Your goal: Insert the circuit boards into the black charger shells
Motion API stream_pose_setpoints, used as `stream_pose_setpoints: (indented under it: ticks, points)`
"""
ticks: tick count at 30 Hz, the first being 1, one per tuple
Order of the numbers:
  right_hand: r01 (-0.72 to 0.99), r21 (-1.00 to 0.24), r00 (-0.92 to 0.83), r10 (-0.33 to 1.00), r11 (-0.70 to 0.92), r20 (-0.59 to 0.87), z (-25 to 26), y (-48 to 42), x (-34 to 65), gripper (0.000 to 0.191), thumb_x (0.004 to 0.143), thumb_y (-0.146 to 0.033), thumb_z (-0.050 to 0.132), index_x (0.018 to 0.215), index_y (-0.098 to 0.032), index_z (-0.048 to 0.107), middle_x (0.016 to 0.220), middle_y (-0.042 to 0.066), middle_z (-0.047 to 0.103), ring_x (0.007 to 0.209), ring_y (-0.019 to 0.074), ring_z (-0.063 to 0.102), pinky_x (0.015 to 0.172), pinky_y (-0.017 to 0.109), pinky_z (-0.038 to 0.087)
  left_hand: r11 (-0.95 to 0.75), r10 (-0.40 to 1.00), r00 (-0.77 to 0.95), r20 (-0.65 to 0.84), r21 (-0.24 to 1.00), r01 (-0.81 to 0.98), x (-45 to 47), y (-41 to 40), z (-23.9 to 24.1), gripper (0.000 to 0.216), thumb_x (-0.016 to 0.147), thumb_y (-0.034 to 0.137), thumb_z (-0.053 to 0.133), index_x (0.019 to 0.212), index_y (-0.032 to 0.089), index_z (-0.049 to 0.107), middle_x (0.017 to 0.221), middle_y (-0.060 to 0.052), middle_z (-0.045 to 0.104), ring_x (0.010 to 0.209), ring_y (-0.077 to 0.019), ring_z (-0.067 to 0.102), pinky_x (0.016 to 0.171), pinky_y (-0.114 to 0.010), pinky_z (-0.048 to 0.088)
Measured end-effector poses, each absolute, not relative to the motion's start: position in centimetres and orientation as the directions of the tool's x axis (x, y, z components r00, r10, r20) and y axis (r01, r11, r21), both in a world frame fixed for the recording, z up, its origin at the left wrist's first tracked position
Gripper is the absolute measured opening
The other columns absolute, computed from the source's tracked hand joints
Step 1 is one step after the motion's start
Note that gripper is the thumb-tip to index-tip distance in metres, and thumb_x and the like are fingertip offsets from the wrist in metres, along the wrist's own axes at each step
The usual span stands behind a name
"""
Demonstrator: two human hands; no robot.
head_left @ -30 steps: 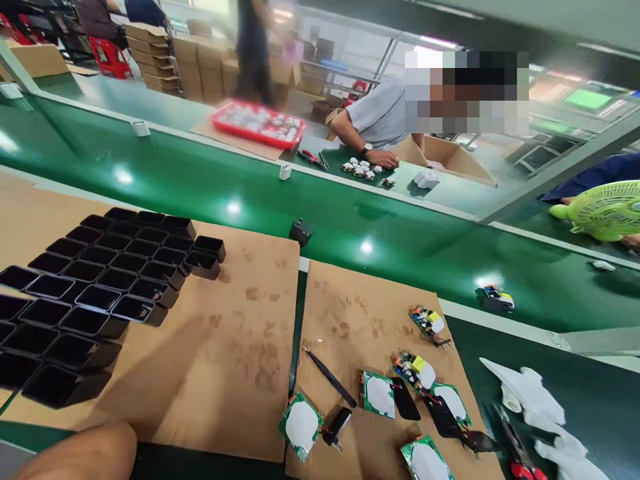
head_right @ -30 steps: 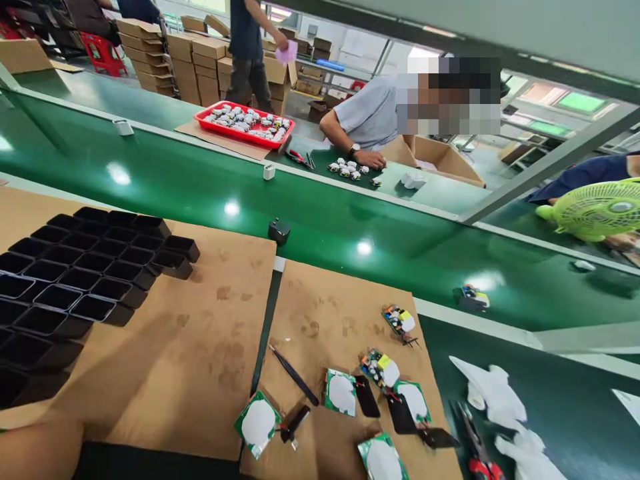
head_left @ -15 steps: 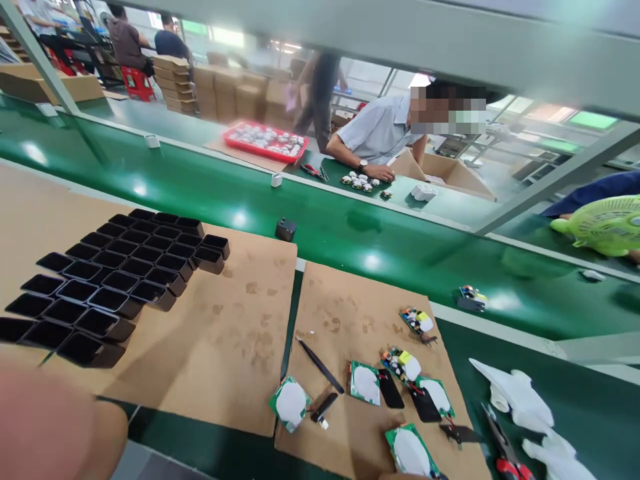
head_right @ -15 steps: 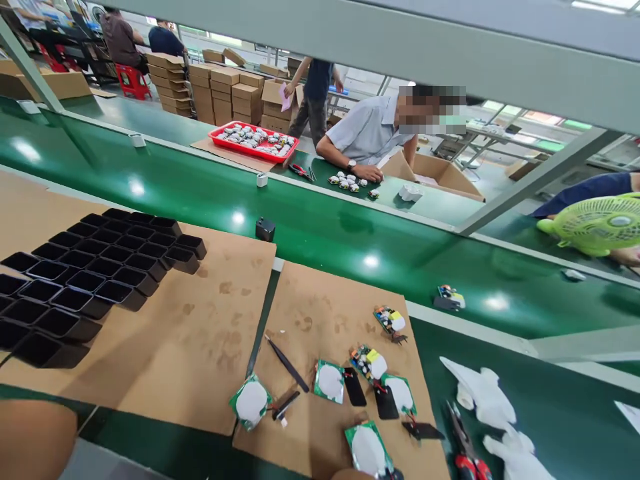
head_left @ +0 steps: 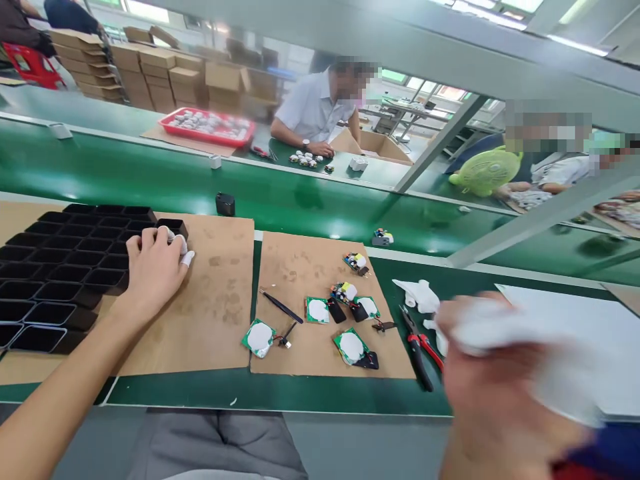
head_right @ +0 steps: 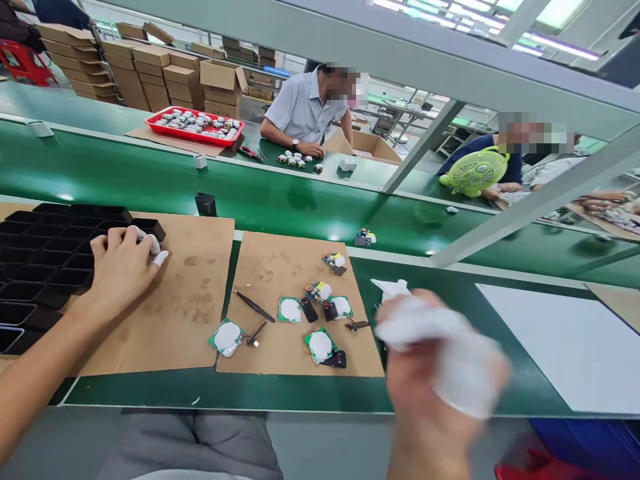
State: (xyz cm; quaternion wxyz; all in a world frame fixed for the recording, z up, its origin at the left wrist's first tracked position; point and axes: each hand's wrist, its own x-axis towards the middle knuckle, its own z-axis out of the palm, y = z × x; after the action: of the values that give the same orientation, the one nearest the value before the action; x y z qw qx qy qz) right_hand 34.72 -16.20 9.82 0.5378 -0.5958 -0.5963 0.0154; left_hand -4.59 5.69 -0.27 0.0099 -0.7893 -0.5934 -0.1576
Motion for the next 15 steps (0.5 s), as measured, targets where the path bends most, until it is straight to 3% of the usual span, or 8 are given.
stream_pose_setpoints:
  ticks: [2,3,5,6,8,11,13,15]
  points:
    - [0.743,-0.642,0.218,0.836,0.192,0.503,8.2,-15.9,33.4,0.036,0.112,-0.054,0.067,0.088,-0.028,0.076,0.081,0.003,0.074,0.072,0.0225,0.067,0.067,0.037,0.050,-0.318,0.926,0.246,0.287,0.236,0.918,-4.2,5.9,-0.7,0.013,0.100,0.025,0.048,0.094,0.024,0.059,0.109,-0.019,0.065,0.127,-0.0486,0.055,0.109,-0.068,0.037]
    - [0.808,-0.586,0.209,0.902,0.058,0.378,7.1,-15.5,32.5,0.033,0.109,-0.053,0.071,0.086,-0.028,0.076,0.078,0.003,0.073,0.071,0.0244,0.067,0.067,0.038,0.047,-0.338,0.921,0.257,0.291,0.274,0.900,-3.9,5.7,-0.8,0.011,0.098,0.022,0.048,0.093,0.024,0.057,0.105,-0.017,0.065,0.124,-0.0471,0.057,0.109,-0.067,0.036]
    - [0.931,-0.304,0.260,0.952,-0.202,0.161,4.4,-14.2,30.4,0.032,0.104,-0.054,0.073,0.086,-0.028,0.073,0.077,0.007,0.075,0.076,0.0306,0.071,0.077,0.044,0.048,-0.402,0.905,0.311,0.292,0.341,0.850,-2.6,4.8,-0.9,0.010,0.096,0.019,0.048,0.092,0.025,0.054,0.101,-0.014,0.067,0.117,-0.0432,0.059,0.108,-0.065,0.037]
    - [0.936,-0.243,0.293,0.945,-0.253,0.148,3.2,-13.4,29.4,0.033,0.103,-0.054,0.074,0.087,-0.026,0.073,0.080,0.012,0.077,0.082,0.0356,0.073,0.085,0.049,0.048,-0.446,0.889,0.357,0.287,0.363,0.818,-1.9,4.1,-0.9,0.010,0.097,0.019,0.048,0.092,0.026,0.053,0.101,-0.013,0.068,0.115,-0.0408,0.060,0.107,-0.063,0.039]
    - [0.943,-0.162,0.311,0.942,-0.290,0.123,1.0,-11.8,28.0,0.036,0.103,-0.058,0.075,0.097,-0.023,0.073,0.094,0.021,0.082,0.095,0.0437,0.076,0.099,0.058,0.045,-0.535,0.845,0.465,0.263,0.411,0.738,-0.2,2.5,-1.2,0.009,0.099,0.022,0.050,0.093,0.026,0.054,0.101,-0.010,0.071,0.108,-0.0352,0.064,0.102,-0.055,0.046]
    - [0.951,-0.143,0.286,0.954,-0.272,0.086,-0.2,-10.2,27.6,0.031,0.105,-0.047,0.074,0.111,-0.016,0.073,0.108,0.028,0.082,0.106,0.0488,0.075,0.103,0.061,0.043,-0.620,0.759,0.610,0.227,0.541,0.568,1.5,0.8,-1.7,0.006,0.102,0.027,0.053,0.096,0.027,0.056,0.103,-0.007,0.072,0.098,-0.0299,0.068,0.088,-0.045,0.053]
    - [0.966,-0.165,0.208,0.977,-0.197,0.048,0.3,-9.7,28.3,0.023,0.103,-0.033,0.075,0.120,-0.017,0.074,0.118,0.024,0.082,0.114,0.0454,0.075,0.105,0.056,0.044,-0.628,0.739,0.628,0.243,0.586,0.512,1.9,0.5,-2.2,0.007,0.103,0.029,0.055,0.096,0.027,0.054,0.103,-0.007,0.071,0.097,-0.0295,0.069,0.086,-0.044,0.056]
    - [0.972,-0.214,0.099,0.995,-0.095,0.010,1.3,-9.8,29.3,0.036,0.099,-0.023,0.077,0.134,-0.022,0.072,0.129,0.015,0.081,0.120,0.0379,0.074,0.105,0.048,0.047,-0.628,0.747,0.603,0.280,0.594,0.503,1.9,0.6,-2.9,0.006,0.104,0.031,0.056,0.102,0.026,0.055,0.111,-0.009,0.071,0.106,-0.0311,0.070,0.094,-0.048,0.059]
